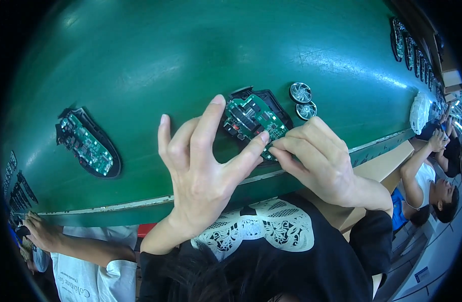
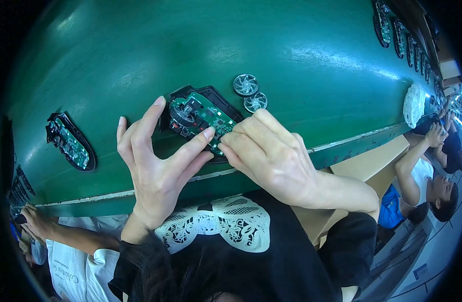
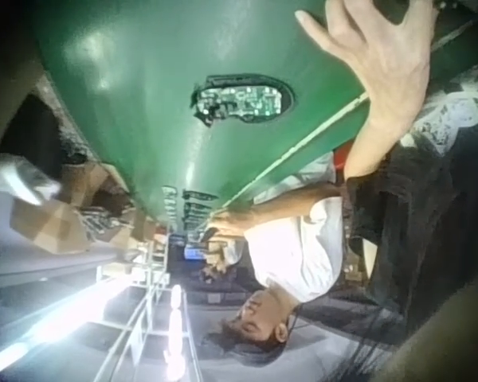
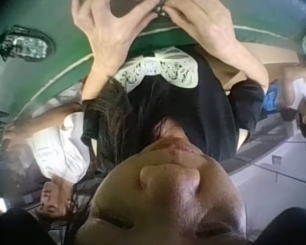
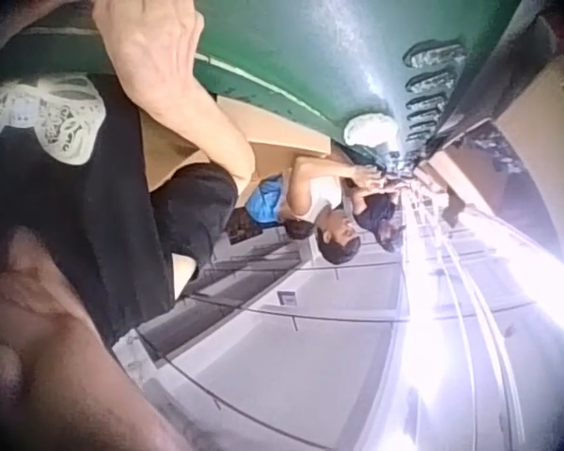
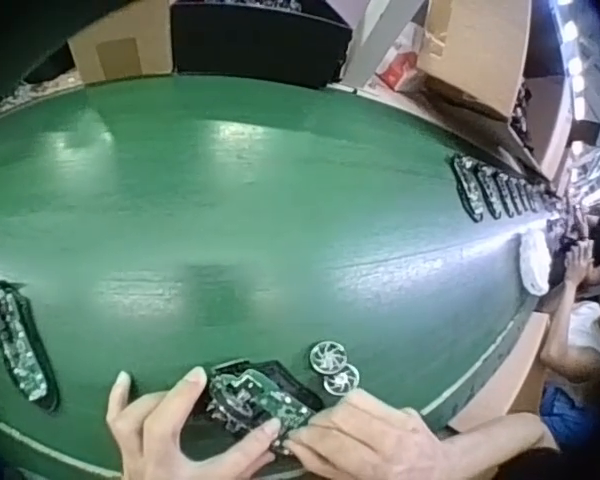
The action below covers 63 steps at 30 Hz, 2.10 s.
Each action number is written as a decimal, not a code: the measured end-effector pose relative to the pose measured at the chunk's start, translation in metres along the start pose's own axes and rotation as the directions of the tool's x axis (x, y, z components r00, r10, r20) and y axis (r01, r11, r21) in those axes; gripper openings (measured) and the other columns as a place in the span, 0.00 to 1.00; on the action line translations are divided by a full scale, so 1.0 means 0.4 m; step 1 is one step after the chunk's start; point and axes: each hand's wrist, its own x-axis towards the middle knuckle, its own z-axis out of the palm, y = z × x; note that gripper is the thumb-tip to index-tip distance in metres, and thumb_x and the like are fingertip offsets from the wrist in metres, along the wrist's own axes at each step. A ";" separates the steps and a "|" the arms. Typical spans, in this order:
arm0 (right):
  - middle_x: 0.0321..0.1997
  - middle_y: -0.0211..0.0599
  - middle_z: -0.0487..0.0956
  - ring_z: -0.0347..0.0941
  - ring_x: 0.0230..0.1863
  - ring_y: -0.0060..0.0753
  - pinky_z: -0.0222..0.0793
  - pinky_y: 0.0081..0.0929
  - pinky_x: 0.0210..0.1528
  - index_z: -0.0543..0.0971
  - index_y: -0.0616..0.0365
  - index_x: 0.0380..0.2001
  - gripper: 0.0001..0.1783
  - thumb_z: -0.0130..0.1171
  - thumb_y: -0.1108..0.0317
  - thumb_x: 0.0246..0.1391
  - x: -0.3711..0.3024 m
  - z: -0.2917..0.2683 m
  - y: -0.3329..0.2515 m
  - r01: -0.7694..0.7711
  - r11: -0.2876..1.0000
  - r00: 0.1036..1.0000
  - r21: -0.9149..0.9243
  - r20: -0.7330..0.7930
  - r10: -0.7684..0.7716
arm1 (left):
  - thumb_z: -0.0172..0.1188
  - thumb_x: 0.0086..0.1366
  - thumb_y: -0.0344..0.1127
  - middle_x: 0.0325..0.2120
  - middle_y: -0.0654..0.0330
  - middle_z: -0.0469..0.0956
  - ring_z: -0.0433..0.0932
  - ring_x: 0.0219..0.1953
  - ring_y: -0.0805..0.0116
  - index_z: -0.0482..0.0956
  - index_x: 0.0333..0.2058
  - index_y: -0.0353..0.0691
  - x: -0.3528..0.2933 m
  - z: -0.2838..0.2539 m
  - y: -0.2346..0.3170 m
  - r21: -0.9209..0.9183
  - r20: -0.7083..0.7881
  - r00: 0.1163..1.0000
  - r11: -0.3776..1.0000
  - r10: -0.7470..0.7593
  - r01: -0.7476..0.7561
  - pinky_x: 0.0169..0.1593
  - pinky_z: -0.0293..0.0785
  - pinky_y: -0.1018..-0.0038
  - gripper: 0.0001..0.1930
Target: The person assembles computer mice along a conveyor belt by installing scroll wheels onto circuit board bases and unpacking plastic mouse covers from plastic bags by hand.
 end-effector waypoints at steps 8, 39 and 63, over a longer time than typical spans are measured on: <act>0.33 0.36 0.76 0.74 0.33 0.36 0.74 0.29 0.23 0.79 0.63 0.32 0.10 0.70 0.77 0.46 0.000 -0.003 0.007 0.035 0.999 0.999 0.002 0.017 -0.035 | 0.76 0.49 0.42 0.65 0.53 0.63 0.63 0.65 0.55 0.85 0.48 0.68 0.002 -0.001 0.002 -0.008 0.016 1.000 1.000 0.005 -0.005 0.67 0.52 0.44 0.24; 0.34 0.30 0.76 0.73 0.29 0.23 0.68 0.17 0.19 0.83 0.64 0.40 0.17 0.66 0.72 0.44 -0.052 -0.049 -0.012 0.160 0.927 0.984 -0.339 -0.025 -0.179 | 0.76 0.49 0.41 0.65 0.51 0.62 0.65 0.63 0.54 0.84 0.50 0.69 0.043 -0.039 0.029 0.010 0.094 0.993 0.997 0.073 -0.074 0.68 0.51 0.45 0.27; 0.43 0.30 0.78 0.73 0.37 0.25 0.74 0.19 0.29 0.81 0.49 0.55 0.29 0.60 0.69 0.45 -0.045 -0.130 0.068 0.147 0.868 0.976 -0.474 -0.073 -0.206 | 0.61 0.67 0.47 0.64 0.44 0.66 0.62 0.66 0.41 0.76 0.59 0.62 0.742 0.116 0.131 0.134 0.007 0.776 0.769 0.630 -0.625 0.67 0.60 0.50 0.21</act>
